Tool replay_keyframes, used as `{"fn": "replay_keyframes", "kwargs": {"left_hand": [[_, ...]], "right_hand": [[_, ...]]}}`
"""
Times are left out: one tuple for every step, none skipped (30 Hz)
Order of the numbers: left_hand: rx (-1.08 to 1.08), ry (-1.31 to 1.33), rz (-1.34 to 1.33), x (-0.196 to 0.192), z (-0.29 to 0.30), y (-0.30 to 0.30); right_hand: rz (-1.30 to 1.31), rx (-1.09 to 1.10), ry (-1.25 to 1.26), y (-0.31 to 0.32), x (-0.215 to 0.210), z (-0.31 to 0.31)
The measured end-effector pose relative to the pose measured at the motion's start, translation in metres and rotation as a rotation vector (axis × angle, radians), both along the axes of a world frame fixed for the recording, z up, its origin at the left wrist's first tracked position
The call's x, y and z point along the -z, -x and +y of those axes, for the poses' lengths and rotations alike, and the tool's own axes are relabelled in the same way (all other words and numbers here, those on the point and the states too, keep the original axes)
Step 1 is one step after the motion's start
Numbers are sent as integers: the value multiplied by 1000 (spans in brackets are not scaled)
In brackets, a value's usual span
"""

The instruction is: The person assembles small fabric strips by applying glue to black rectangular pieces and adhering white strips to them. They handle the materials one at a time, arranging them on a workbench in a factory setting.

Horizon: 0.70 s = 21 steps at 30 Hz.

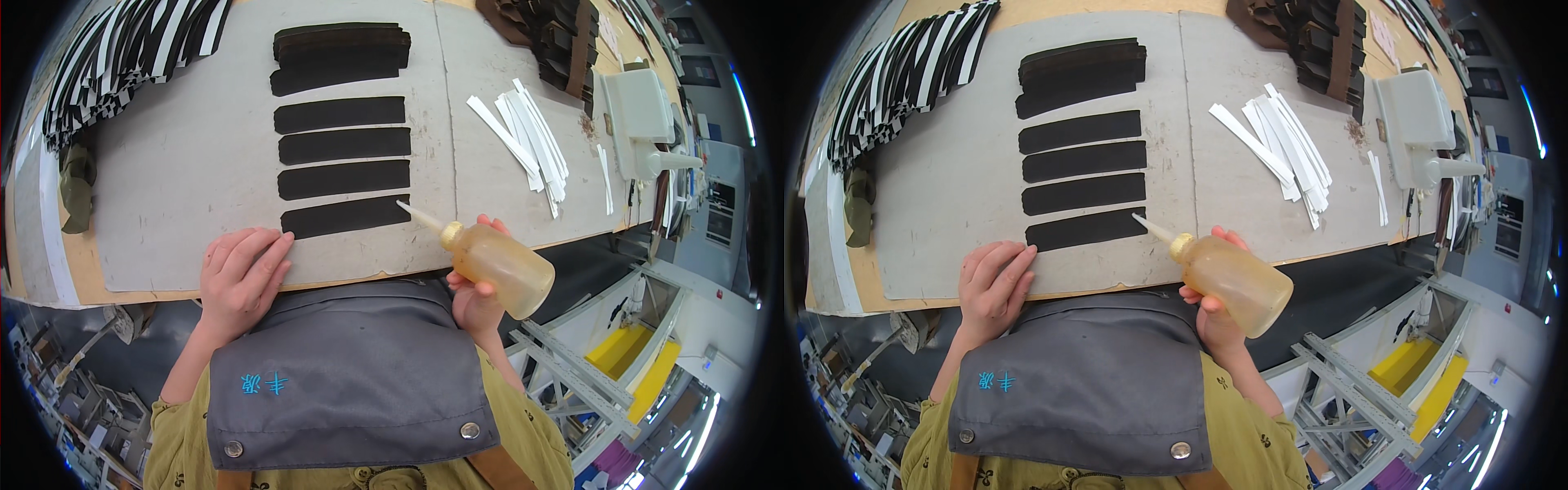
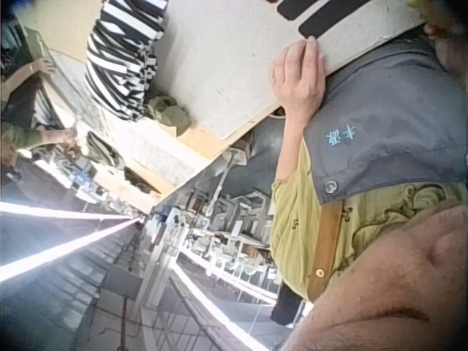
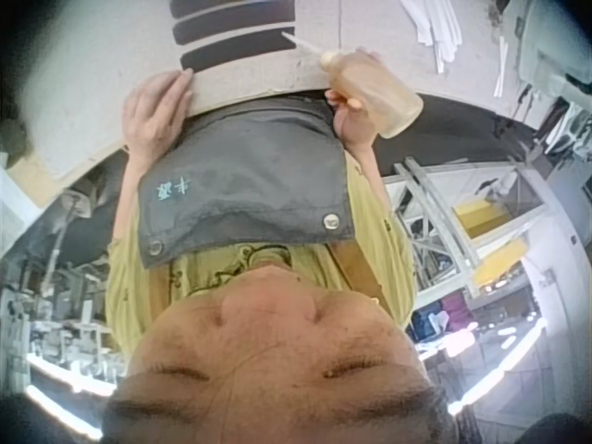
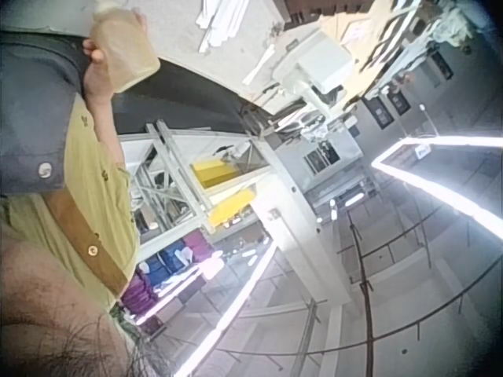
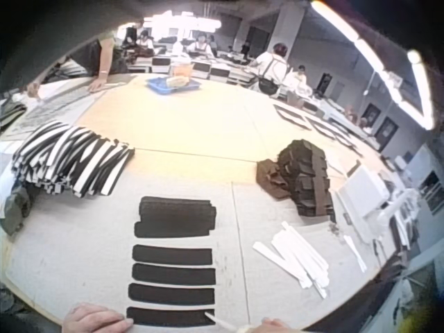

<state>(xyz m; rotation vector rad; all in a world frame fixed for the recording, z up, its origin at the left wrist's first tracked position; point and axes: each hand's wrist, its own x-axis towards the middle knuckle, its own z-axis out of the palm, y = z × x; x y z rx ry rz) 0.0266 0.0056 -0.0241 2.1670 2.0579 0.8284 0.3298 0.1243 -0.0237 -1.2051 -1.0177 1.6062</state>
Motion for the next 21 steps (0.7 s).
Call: {"fn": "replay_keyframes", "kwargs": {"left_hand": [[0, 0, 2, 0, 0, 0], [-1, -2, 2, 0, 0, 0], [-1, -3, 2, 0, 0, 0], [-2, -4, 3, 0, 0, 0], [-2, -4, -2, -1, 0, 0], [-3, -4, -6, -1, 0, 0], [-3, -5, -10, -1, 0, 0], [-1, -6, -10, -1, 1, 0], [1, -8, -10, -1, 1, 0], [3, -9, -10, -1, 1, 0], [3, -11, -5, -1, 1, 0], [3, -12, -1, -1, 1, 0], [3, -13, 3, -1, 1, 1], [2, -17, 3, -1, 1, 1], [1, -21, 3, -1, 1, 1], [1, -25, 2, -1, 1, 1], [-4, -28, -16, 0, 0, 1], [-8, -32, -34, 2, -1, 1], [-11, -36, -53, 2, -2, 1], [-12, -40, -50, 3, -2, 1], [-12, -43, -46, 3, -2, 1]], "right_hand": [[10, -7, 10, 0, 1, -1], [20, 5, 13, 1, 1, -1], [31, 18, 16, 1, 1, -1], [40, 51, 10, 3, 1, -1], [50, 81, 5, 4, 1, -1], [38, 69, 8, 3, 1, -1], [26, 56, 12, 2, 1, -1], [14, 45, 13, 1, 1, -1], [12, 30, 17, 2, 1, -1], [9, 14, 21, 5, 0, -1], [5, -1, 23, 8, -2, -1], [30, -44, 32, 11, -2, -1], [55, -86, 40, 14, -3, -1], [81, -129, 48, 15, -3, -1], [123, -161, -13, 14, -2, 1], [164, -193, -74, 10, 2, 3], [208, -228, -130, 9, 3, 4], [178, -189, -153, 9, 2, 4], [148, -149, -176, 11, 0, 5], [127, -117, -188, 11, -2, 5], [106, -84, -198, 12, -3, 5]]}}
